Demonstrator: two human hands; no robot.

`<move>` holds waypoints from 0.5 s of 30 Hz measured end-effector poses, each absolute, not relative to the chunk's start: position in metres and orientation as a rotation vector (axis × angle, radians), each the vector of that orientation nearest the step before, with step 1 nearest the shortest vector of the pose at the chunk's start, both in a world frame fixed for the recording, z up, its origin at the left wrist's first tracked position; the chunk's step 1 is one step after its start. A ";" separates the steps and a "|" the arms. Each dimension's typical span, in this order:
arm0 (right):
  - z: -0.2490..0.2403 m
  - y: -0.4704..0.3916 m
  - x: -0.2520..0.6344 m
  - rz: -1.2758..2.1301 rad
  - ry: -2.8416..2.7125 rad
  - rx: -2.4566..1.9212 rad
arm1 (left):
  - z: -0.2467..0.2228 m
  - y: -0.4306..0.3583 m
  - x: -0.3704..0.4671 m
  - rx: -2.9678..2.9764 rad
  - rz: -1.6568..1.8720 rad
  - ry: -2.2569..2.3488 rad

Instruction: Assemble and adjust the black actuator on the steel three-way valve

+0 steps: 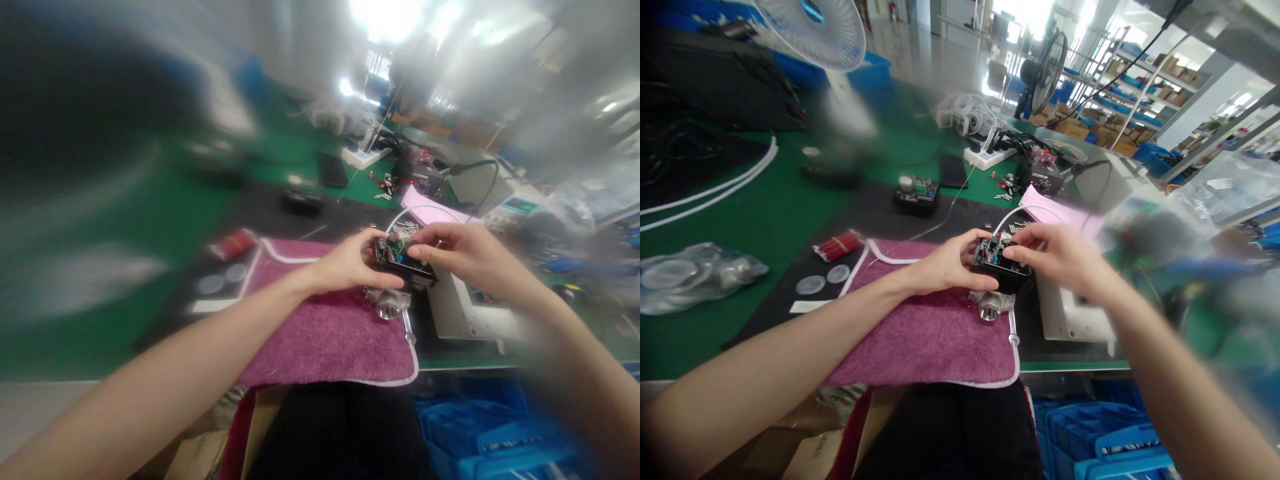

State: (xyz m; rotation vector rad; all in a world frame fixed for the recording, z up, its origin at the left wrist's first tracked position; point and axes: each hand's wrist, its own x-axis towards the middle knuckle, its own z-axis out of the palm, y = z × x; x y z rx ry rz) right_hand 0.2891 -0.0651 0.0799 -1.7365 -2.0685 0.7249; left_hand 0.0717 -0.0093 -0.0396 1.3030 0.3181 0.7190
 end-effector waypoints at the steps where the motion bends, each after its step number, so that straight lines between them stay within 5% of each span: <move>1: 0.080 -0.065 0.289 0.708 -2.087 -1.724 | -0.039 -0.010 0.072 1.297 0.714 0.303; 15: 0.078 -0.066 0.292 0.855 -2.132 -1.505 | -0.038 -0.009 0.071 1.316 0.712 0.278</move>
